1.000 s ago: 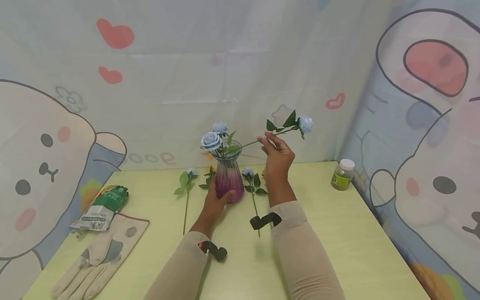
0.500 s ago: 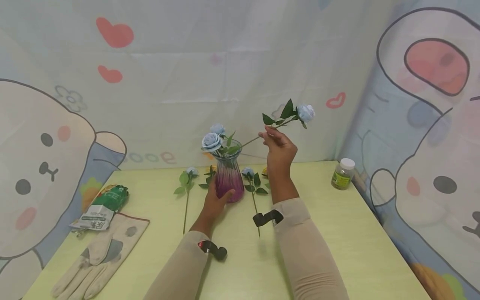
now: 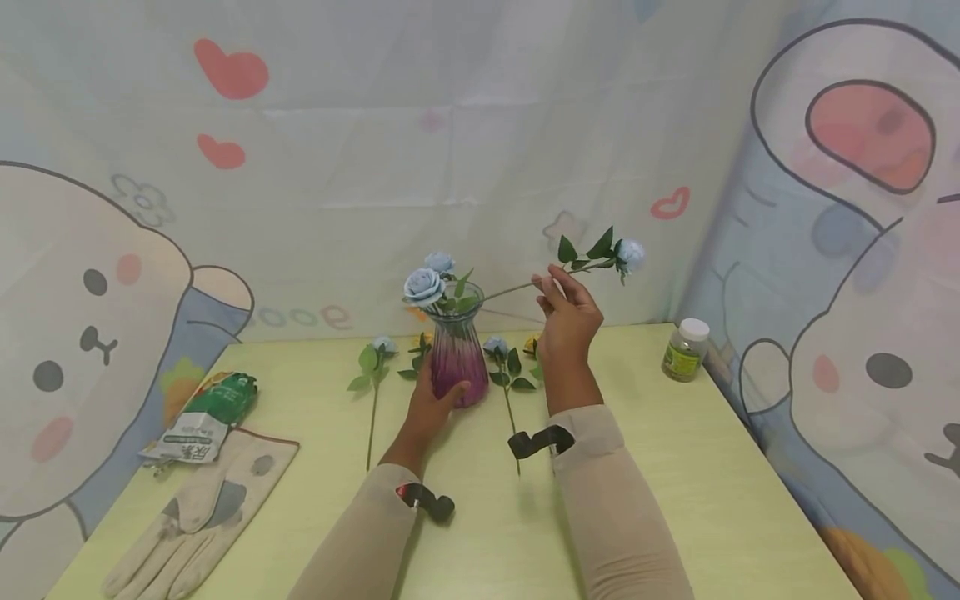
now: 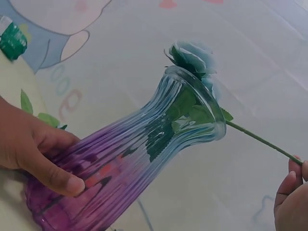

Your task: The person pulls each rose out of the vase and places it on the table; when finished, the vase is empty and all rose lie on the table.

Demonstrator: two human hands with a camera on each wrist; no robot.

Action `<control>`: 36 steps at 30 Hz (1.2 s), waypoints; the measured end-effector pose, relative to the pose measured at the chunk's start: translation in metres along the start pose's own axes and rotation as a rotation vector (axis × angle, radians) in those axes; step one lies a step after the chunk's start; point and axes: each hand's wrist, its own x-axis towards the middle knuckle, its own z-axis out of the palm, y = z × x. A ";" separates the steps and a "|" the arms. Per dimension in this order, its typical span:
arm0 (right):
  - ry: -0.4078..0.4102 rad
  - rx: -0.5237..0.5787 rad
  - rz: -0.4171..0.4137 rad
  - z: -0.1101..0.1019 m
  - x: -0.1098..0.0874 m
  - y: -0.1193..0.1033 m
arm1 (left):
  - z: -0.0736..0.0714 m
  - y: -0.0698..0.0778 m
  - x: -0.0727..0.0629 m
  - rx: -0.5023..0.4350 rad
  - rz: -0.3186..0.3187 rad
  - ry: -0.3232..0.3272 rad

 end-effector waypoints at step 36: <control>0.107 0.184 0.236 -0.081 0.007 0.004 | 0.001 -0.002 0.000 -0.003 0.003 0.008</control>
